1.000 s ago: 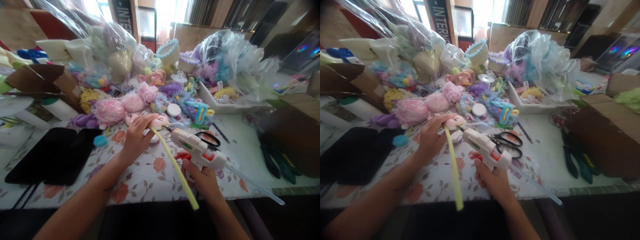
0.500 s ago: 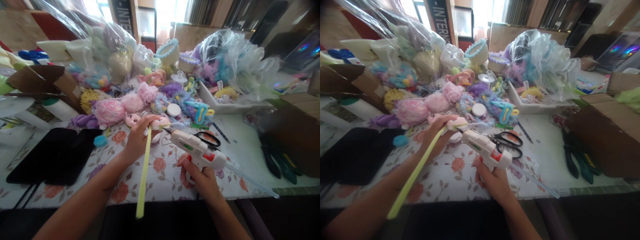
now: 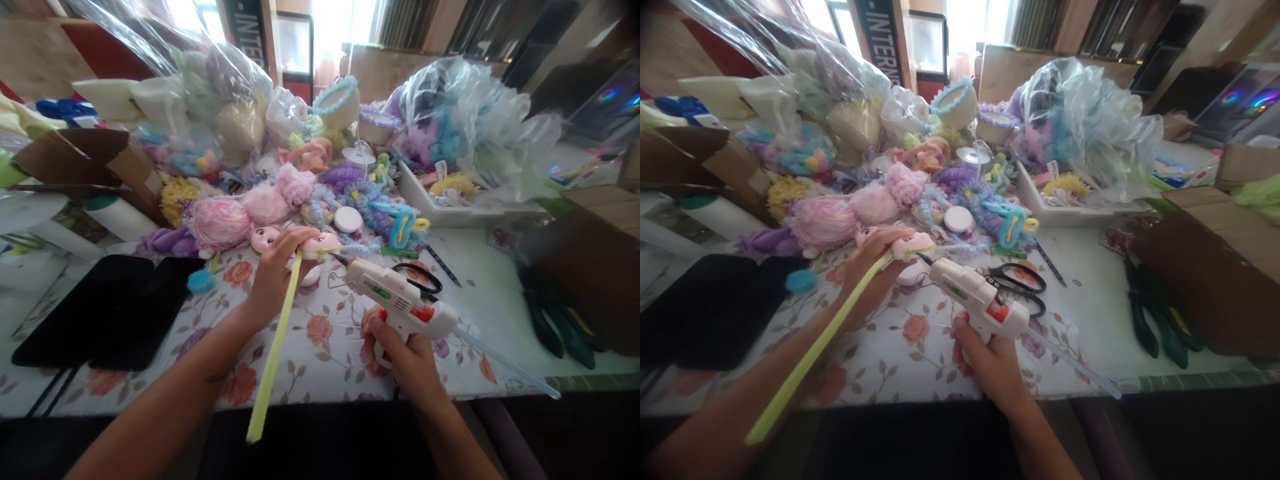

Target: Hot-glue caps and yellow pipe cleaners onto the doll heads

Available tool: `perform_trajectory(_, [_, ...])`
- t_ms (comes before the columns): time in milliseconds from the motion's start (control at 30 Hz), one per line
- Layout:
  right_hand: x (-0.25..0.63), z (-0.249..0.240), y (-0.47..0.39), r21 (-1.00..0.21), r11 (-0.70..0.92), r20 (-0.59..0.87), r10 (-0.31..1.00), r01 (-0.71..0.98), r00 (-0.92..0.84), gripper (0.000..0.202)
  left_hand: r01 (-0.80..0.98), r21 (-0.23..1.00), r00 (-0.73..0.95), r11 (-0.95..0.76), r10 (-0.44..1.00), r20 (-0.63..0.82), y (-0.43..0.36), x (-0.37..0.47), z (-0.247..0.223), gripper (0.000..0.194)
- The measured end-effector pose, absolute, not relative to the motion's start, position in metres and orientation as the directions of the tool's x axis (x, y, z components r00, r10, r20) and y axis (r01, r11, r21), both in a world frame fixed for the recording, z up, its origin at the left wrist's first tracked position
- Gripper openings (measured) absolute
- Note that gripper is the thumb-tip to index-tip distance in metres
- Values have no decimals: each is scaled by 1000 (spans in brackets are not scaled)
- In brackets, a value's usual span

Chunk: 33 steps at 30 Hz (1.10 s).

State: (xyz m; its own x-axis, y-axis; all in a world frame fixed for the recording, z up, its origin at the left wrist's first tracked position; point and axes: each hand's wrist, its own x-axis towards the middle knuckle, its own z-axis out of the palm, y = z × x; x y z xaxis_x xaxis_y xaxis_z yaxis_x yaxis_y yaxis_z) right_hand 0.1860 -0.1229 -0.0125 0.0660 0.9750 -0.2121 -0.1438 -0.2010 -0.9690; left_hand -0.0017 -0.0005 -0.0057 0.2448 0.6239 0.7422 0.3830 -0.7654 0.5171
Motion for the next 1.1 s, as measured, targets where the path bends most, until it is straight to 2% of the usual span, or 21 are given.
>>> perform_trajectory(700, [185, -12, -123, -943, -234, -265, 958, -237, 107, 34, 427, 512, 217, -745, 634, 742, -2, -2, -4, 24])
perform_trajectory(1100, [185, -12, -121, -949, -245, -269, 957, -198, 104, 34, 455, 496, 208, -740, 629, 749, -3, -3, -1, 24])
